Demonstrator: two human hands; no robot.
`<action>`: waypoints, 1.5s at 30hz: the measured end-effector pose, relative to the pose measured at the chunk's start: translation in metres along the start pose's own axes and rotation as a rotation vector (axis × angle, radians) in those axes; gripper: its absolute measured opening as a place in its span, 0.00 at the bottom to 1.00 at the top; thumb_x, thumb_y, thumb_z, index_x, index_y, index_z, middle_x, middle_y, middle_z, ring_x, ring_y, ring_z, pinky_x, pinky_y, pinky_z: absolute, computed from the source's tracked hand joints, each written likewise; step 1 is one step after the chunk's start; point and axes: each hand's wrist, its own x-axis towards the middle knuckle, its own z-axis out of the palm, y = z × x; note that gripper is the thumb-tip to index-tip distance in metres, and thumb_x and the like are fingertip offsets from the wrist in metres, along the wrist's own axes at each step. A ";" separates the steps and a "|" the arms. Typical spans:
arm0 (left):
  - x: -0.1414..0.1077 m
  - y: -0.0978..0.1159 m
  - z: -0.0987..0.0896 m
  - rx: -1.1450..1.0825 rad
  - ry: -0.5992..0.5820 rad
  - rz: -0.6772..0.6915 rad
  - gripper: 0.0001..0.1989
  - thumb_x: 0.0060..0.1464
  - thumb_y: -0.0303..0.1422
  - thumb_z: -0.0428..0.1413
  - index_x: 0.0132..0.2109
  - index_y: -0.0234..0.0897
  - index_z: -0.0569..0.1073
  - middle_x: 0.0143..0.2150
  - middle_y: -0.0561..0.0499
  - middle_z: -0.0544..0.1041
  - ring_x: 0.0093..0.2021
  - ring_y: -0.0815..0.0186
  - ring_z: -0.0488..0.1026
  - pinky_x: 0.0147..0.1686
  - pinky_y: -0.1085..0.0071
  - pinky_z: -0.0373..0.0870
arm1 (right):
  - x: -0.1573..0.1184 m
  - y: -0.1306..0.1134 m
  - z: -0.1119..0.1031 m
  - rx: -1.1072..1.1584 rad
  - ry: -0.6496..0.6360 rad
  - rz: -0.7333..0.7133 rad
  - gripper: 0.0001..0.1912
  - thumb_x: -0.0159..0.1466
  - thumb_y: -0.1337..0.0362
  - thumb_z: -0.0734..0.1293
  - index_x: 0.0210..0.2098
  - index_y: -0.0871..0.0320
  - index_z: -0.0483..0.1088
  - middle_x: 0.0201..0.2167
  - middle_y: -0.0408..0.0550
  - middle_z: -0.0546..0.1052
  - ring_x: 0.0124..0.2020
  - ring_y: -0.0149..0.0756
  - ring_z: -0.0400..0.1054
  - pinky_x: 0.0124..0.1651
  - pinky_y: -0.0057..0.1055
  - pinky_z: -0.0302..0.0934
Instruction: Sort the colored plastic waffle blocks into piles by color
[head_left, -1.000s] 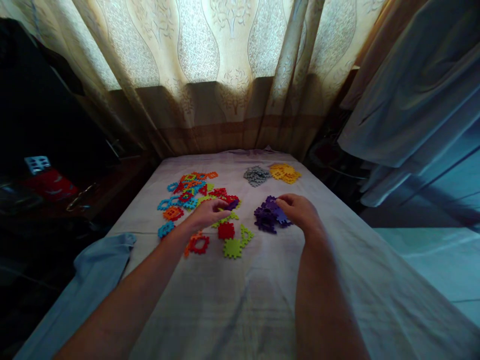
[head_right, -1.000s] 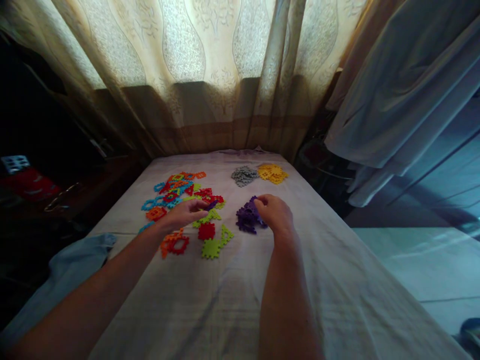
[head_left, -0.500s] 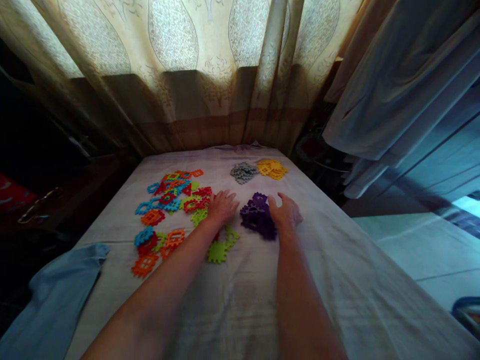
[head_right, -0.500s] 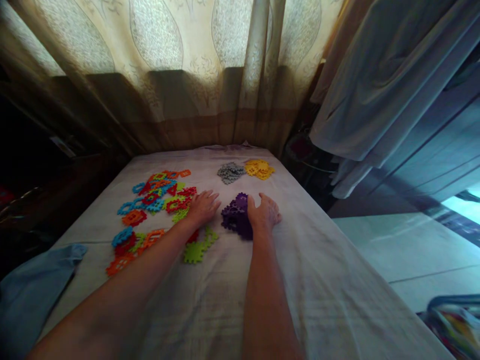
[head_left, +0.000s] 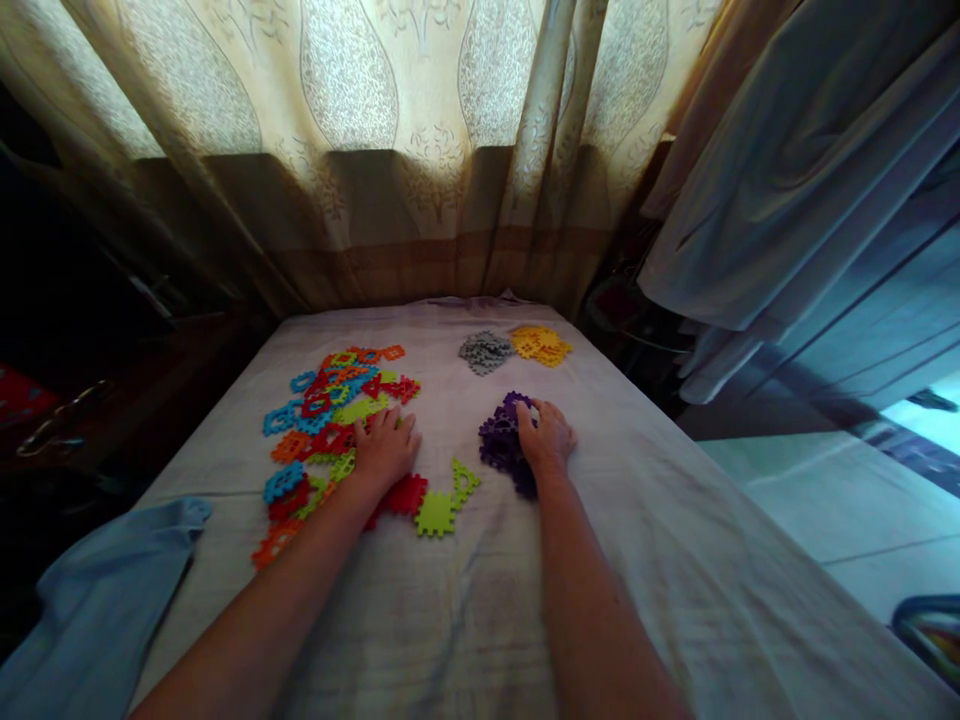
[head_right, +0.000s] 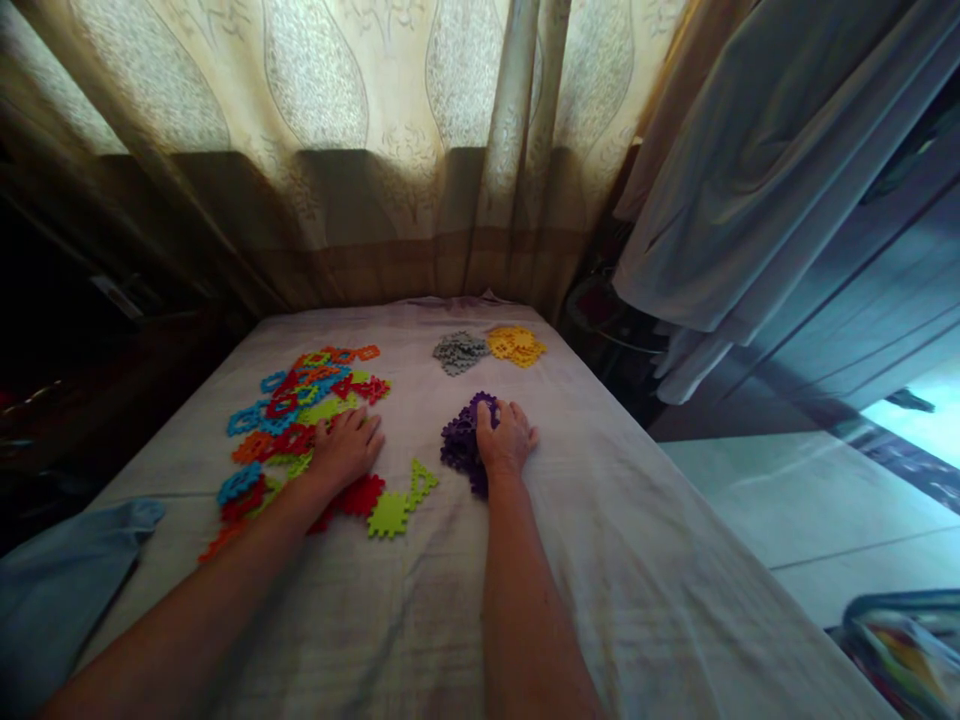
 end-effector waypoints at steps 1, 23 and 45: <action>-0.010 0.002 -0.002 -0.008 0.000 0.009 0.26 0.65 0.43 0.41 0.65 0.44 0.65 0.72 0.42 0.56 0.70 0.47 0.53 0.65 0.36 0.46 | 0.000 0.002 -0.003 -0.005 -0.005 -0.013 0.26 0.68 0.51 0.57 0.56 0.59 0.71 0.62 0.61 0.68 0.64 0.50 0.59 0.65 0.55 0.47; -0.037 -0.014 -0.002 -0.097 0.058 0.224 0.27 0.59 0.48 0.52 0.61 0.42 0.70 0.70 0.41 0.61 0.70 0.48 0.55 0.67 0.40 0.46 | -0.001 -0.016 0.025 -0.320 -0.317 -0.556 0.32 0.63 0.46 0.65 0.64 0.50 0.65 0.67 0.57 0.62 0.67 0.51 0.55 0.66 0.55 0.44; 0.216 -0.080 0.007 -0.104 -0.192 0.111 0.45 0.52 0.62 0.47 0.68 0.37 0.59 0.72 0.36 0.54 0.71 0.42 0.51 0.66 0.42 0.46 | 0.002 -0.059 0.065 -0.253 -0.381 -0.625 0.33 0.62 0.44 0.66 0.63 0.48 0.65 0.66 0.57 0.63 0.67 0.53 0.53 0.67 0.57 0.41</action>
